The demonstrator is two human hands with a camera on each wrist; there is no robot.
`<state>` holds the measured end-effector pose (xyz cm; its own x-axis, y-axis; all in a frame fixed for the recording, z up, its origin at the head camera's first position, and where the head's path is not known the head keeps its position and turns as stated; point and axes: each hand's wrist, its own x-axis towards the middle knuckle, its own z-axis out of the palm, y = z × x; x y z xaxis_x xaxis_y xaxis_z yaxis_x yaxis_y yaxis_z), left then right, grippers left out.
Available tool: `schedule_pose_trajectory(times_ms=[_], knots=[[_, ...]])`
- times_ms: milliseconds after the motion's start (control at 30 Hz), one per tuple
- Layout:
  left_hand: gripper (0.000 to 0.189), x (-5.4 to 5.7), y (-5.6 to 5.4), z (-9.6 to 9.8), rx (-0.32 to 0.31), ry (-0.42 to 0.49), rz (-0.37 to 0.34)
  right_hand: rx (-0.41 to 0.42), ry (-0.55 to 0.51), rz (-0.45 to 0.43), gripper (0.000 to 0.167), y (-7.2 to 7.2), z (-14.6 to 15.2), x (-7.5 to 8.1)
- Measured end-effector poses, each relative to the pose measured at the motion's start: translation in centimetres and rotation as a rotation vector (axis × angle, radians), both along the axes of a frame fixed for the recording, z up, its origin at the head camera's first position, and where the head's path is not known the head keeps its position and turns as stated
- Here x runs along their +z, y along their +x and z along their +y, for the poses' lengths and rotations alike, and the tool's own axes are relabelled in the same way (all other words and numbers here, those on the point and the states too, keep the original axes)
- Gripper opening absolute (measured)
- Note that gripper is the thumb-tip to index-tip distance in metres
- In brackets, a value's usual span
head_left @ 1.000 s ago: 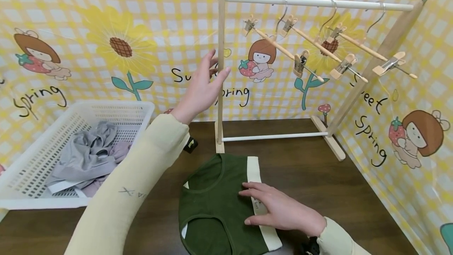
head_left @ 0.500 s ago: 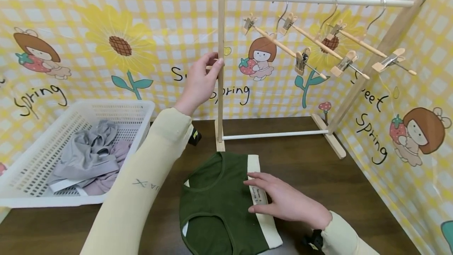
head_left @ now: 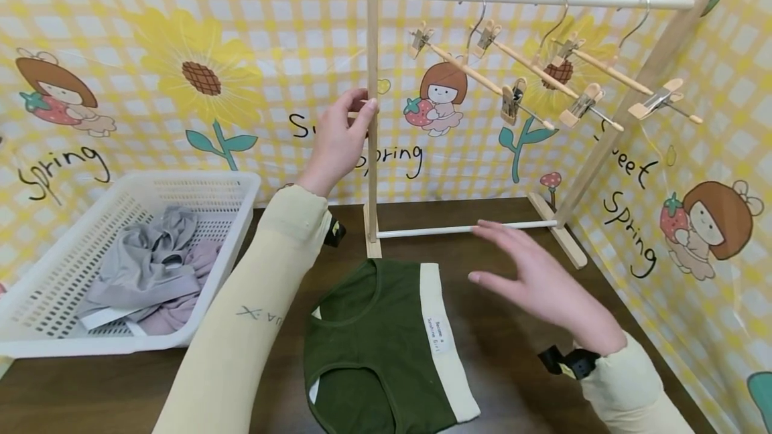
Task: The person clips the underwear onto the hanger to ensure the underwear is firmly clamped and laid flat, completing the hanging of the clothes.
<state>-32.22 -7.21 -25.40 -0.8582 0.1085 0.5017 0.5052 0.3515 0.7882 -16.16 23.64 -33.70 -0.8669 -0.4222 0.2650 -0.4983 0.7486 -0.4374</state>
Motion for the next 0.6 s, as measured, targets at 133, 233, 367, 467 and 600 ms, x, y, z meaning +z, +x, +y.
schedule_pose_trajectory(times_ms=[133, 233, 367, 467, 600], knots=[[0.045, 0.1, 0.1, 0.0, -0.008, 0.011, 0.006, -0.053, -0.053, 0.104, 0.058, 0.0, 1.4, 2.1], [0.045, 0.0, 0.2, 0.1, -0.007, 0.016, 0.003, -0.090, -0.114, 0.248, 0.047, 0.2, 2.4, 3.6], [0.046, 0.0, 0.3, 0.1, -0.008, 0.024, 0.000, -0.183, -0.249, 0.512, 0.026, 0.5, 3.2, 5.7], [0.046, 0.0, 0.3, 0.1, -0.010, 0.030, 0.001, -0.284, -0.380, 0.660, 0.014, 0.7, 3.6, 7.6], [0.046, 0.1, 0.3, 0.1, -0.009, 0.033, -0.002, -0.412, -0.487, 0.740, 0.018, 0.8, 4.3, 10.5]])
